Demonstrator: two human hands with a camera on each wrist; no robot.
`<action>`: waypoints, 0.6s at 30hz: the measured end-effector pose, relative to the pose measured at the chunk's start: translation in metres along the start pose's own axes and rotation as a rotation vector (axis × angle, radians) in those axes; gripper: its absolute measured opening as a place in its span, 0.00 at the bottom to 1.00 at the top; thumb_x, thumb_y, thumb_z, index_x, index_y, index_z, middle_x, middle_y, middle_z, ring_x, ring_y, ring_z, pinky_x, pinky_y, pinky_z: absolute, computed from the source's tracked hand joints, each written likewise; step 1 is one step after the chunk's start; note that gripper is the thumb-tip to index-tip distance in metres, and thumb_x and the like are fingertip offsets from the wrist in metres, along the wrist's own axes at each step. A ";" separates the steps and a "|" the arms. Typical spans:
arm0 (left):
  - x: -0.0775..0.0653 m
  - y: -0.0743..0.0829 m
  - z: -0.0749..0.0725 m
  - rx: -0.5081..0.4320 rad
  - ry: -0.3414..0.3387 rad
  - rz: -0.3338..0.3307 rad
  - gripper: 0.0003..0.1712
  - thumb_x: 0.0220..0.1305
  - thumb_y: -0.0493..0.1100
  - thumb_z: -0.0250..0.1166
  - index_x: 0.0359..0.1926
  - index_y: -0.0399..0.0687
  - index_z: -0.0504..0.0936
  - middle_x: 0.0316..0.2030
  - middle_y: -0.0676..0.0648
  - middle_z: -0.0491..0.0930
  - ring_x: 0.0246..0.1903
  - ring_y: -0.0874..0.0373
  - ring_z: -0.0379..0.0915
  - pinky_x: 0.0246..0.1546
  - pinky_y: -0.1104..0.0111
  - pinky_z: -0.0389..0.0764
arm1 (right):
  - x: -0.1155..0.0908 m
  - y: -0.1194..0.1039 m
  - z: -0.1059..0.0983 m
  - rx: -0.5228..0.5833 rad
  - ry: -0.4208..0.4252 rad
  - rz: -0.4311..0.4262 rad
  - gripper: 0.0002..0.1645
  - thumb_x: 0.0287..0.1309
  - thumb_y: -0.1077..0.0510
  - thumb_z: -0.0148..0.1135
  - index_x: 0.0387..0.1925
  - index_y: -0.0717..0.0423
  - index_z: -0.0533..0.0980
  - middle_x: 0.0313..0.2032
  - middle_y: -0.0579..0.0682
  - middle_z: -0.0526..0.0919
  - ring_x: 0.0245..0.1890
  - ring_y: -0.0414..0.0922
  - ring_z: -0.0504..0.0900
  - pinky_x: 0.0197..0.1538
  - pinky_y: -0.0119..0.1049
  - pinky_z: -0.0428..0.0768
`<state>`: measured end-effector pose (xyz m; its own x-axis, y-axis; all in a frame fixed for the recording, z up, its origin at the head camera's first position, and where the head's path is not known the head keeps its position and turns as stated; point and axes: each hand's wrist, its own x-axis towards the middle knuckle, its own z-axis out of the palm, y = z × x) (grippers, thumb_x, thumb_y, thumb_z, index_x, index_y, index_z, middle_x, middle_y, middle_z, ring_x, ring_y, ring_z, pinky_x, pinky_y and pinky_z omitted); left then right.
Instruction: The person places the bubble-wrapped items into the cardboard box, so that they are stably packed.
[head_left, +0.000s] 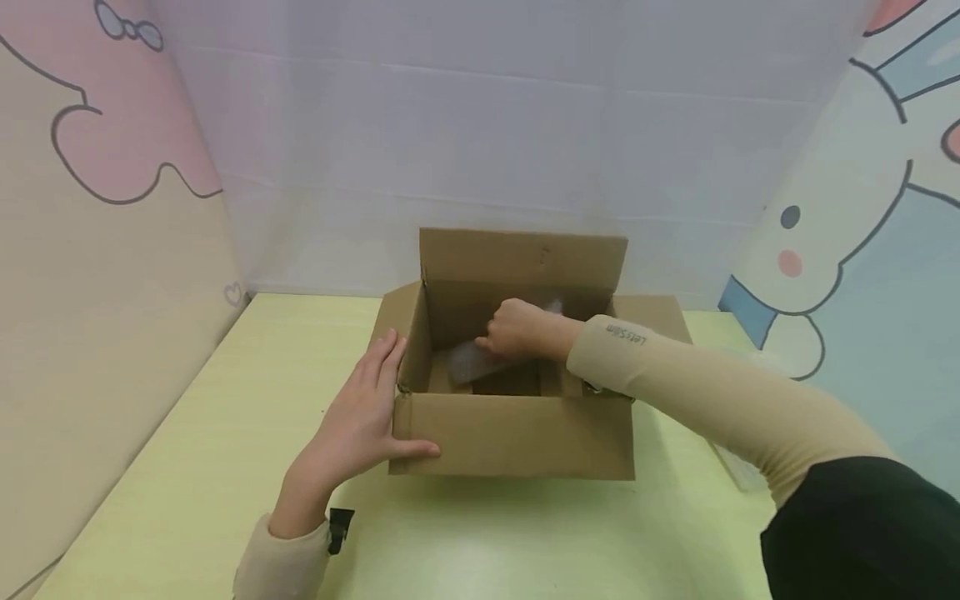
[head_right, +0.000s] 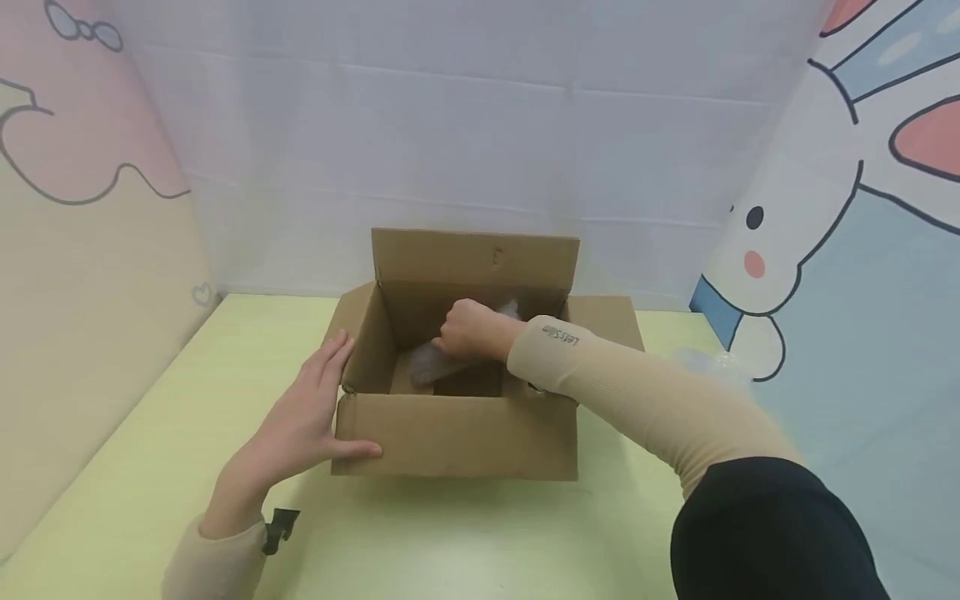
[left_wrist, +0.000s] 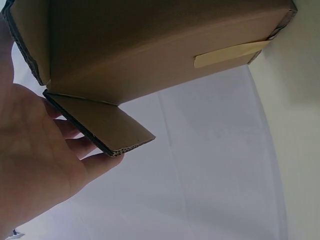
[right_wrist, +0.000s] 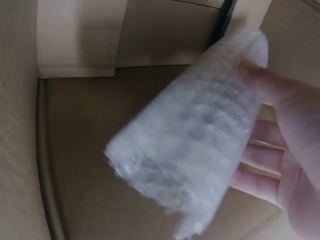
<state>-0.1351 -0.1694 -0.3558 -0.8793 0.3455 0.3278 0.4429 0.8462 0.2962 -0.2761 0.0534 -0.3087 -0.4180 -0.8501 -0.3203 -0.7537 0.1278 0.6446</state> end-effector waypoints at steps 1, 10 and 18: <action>0.000 0.000 0.000 0.002 -0.001 0.001 0.80 0.30 0.69 0.78 0.74 0.32 0.45 0.74 0.32 0.46 0.74 0.39 0.44 0.73 0.48 0.55 | 0.001 0.000 0.002 0.004 0.000 -0.002 0.12 0.71 0.53 0.49 0.48 0.47 0.78 0.28 0.46 0.86 0.19 0.40 0.75 0.23 0.36 0.77; -0.001 0.002 -0.001 0.015 0.005 0.016 0.80 0.31 0.69 0.78 0.74 0.31 0.45 0.74 0.31 0.47 0.74 0.38 0.45 0.73 0.49 0.56 | 0.008 -0.003 0.022 0.129 -0.031 0.004 0.15 0.70 0.58 0.50 0.55 0.50 0.74 0.25 0.47 0.85 0.16 0.39 0.66 0.20 0.35 0.72; -0.001 0.001 -0.001 0.014 0.008 0.018 0.80 0.31 0.69 0.78 0.74 0.31 0.46 0.74 0.31 0.47 0.74 0.39 0.45 0.73 0.48 0.55 | 0.011 -0.005 0.039 0.282 -0.077 0.029 0.16 0.72 0.53 0.49 0.55 0.53 0.72 0.23 0.49 0.82 0.15 0.38 0.60 0.18 0.34 0.61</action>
<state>-0.1334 -0.1691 -0.3548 -0.8700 0.3573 0.3398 0.4558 0.8456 0.2778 -0.2966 0.0630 -0.3422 -0.4708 -0.8042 -0.3628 -0.8475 0.2981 0.4392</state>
